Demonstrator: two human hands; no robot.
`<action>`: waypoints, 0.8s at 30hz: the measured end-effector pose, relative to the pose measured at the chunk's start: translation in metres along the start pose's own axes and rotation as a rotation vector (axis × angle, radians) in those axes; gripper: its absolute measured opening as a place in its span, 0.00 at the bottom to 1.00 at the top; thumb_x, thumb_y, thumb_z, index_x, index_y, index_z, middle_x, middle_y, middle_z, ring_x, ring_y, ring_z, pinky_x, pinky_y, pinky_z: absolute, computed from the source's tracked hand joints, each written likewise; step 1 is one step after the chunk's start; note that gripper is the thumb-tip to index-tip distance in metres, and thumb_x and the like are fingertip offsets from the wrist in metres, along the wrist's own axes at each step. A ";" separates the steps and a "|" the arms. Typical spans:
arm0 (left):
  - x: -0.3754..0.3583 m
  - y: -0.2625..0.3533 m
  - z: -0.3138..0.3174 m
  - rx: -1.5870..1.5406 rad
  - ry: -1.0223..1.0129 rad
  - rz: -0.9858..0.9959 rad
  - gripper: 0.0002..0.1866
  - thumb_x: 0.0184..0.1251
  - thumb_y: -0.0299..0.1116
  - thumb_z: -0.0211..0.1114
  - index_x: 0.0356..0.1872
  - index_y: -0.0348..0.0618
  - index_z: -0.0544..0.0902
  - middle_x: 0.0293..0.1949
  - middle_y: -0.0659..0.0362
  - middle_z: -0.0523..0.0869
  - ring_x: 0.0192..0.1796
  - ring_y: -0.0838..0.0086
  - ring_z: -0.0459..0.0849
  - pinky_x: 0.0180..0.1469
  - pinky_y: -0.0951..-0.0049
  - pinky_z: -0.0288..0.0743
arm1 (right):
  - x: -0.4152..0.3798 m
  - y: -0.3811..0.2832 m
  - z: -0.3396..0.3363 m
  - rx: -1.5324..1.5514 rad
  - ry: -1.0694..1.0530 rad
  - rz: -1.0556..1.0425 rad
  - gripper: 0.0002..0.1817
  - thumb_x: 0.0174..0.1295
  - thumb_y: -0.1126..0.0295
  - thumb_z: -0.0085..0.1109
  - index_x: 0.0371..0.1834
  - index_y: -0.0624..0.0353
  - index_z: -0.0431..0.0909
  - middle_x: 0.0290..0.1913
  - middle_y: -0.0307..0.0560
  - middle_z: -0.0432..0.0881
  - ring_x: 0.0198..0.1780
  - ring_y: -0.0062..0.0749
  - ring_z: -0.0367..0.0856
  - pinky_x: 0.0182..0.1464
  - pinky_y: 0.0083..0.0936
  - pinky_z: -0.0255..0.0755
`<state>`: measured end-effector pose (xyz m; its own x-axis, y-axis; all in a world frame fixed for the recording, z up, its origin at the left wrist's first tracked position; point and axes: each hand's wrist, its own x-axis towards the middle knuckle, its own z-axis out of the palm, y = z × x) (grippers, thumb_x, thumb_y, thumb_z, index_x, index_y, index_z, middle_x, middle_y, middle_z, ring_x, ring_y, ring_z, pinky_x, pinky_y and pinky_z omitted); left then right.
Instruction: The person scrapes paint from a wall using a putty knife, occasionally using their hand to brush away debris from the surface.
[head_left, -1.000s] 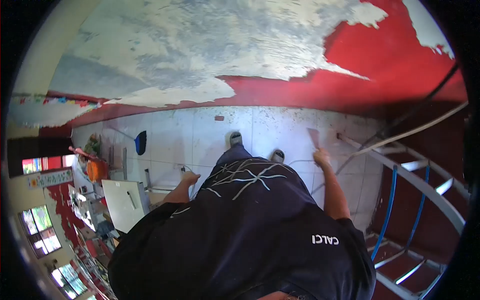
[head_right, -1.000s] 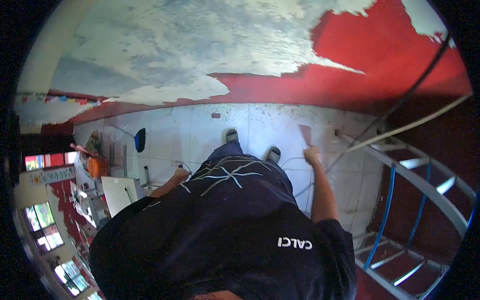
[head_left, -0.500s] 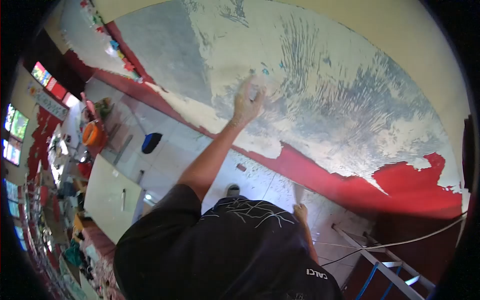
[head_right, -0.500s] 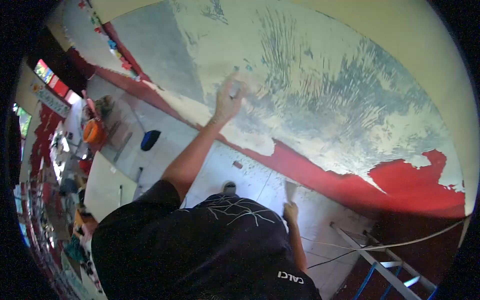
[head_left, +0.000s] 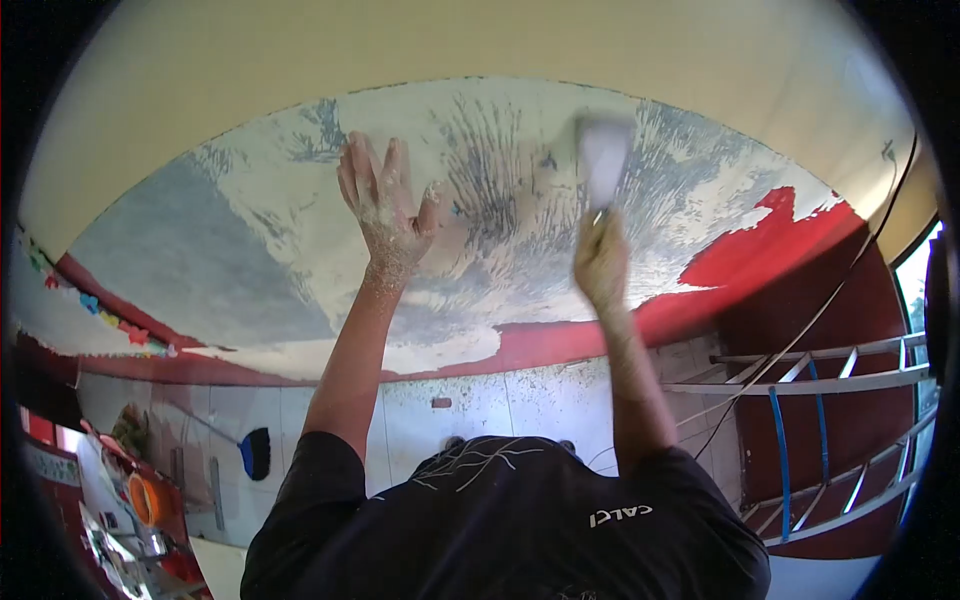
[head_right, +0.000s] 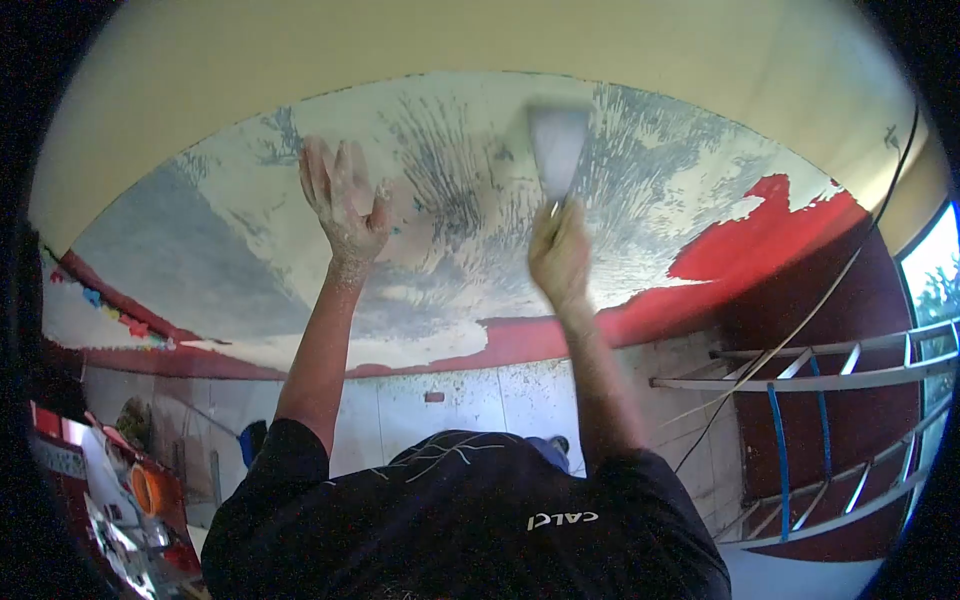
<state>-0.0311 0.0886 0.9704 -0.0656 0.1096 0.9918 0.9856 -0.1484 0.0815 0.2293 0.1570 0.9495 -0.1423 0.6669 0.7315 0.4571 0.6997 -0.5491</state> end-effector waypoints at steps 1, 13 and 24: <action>-0.003 -0.006 0.005 0.063 -0.021 0.005 0.32 0.62 0.49 0.59 0.65 0.47 0.67 0.68 0.39 0.58 0.70 0.42 0.54 0.67 0.41 0.45 | -0.033 0.020 0.023 -0.022 0.021 -0.093 0.08 0.65 0.73 0.46 0.40 0.68 0.68 0.25 0.67 0.69 0.27 0.63 0.72 0.26 0.43 0.64; -0.030 -0.028 0.016 0.174 -0.067 0.045 0.27 0.59 0.50 0.61 0.61 0.61 0.73 0.67 0.51 0.64 0.70 0.54 0.61 0.68 0.44 0.51 | -0.409 0.239 -0.014 -0.488 -1.449 0.649 0.21 0.51 0.57 0.55 0.39 0.66 0.79 0.39 0.66 0.81 0.43 0.58 0.80 0.45 0.47 0.72; -0.071 -0.187 -0.130 0.406 0.140 -0.341 0.30 0.64 0.51 0.52 0.63 0.46 0.68 0.69 0.39 0.55 0.70 0.41 0.52 0.69 0.43 0.42 | -0.269 0.097 0.143 0.104 -1.152 0.296 0.21 0.51 0.57 0.55 0.37 0.66 0.79 0.38 0.66 0.81 0.42 0.58 0.80 0.44 0.47 0.72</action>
<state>-0.2305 -0.0192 0.8975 -0.3849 -0.0509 0.9215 0.8840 0.2666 0.3840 0.1862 0.0823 0.6418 -0.7716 0.6063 -0.1926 0.5389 0.4621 -0.7043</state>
